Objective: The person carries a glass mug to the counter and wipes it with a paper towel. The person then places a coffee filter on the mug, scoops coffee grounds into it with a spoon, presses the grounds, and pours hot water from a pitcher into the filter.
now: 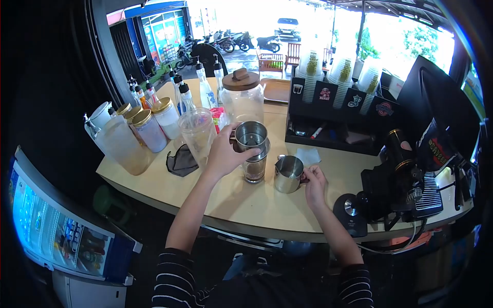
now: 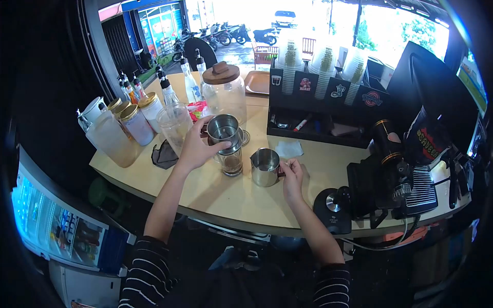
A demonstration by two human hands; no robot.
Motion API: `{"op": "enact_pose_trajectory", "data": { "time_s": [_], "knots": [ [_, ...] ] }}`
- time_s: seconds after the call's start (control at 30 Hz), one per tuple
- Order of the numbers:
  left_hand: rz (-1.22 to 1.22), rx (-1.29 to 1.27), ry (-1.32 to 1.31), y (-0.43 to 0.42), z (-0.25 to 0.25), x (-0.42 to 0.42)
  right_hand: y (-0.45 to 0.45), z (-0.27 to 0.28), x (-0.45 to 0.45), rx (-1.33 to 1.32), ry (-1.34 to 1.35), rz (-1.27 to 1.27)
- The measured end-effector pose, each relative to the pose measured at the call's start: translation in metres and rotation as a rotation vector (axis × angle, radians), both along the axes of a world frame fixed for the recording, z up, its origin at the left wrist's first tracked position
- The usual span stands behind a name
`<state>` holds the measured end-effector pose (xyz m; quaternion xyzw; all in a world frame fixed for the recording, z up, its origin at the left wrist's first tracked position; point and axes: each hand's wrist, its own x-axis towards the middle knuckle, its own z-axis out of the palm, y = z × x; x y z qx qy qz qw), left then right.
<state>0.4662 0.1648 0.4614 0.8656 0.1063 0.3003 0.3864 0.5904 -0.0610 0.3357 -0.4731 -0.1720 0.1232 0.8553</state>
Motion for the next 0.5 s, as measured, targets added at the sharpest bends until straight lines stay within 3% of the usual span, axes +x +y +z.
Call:
{"op": "enact_pose_trajectory", "data": {
  "time_s": [0.5],
  "knots": [
    [-0.046, 0.102, -0.038, 0.0027, 0.0023, -0.0063, -0.0017, 0.0003, 0.0005, -0.200, -0.115, -0.082]
  ]
}}
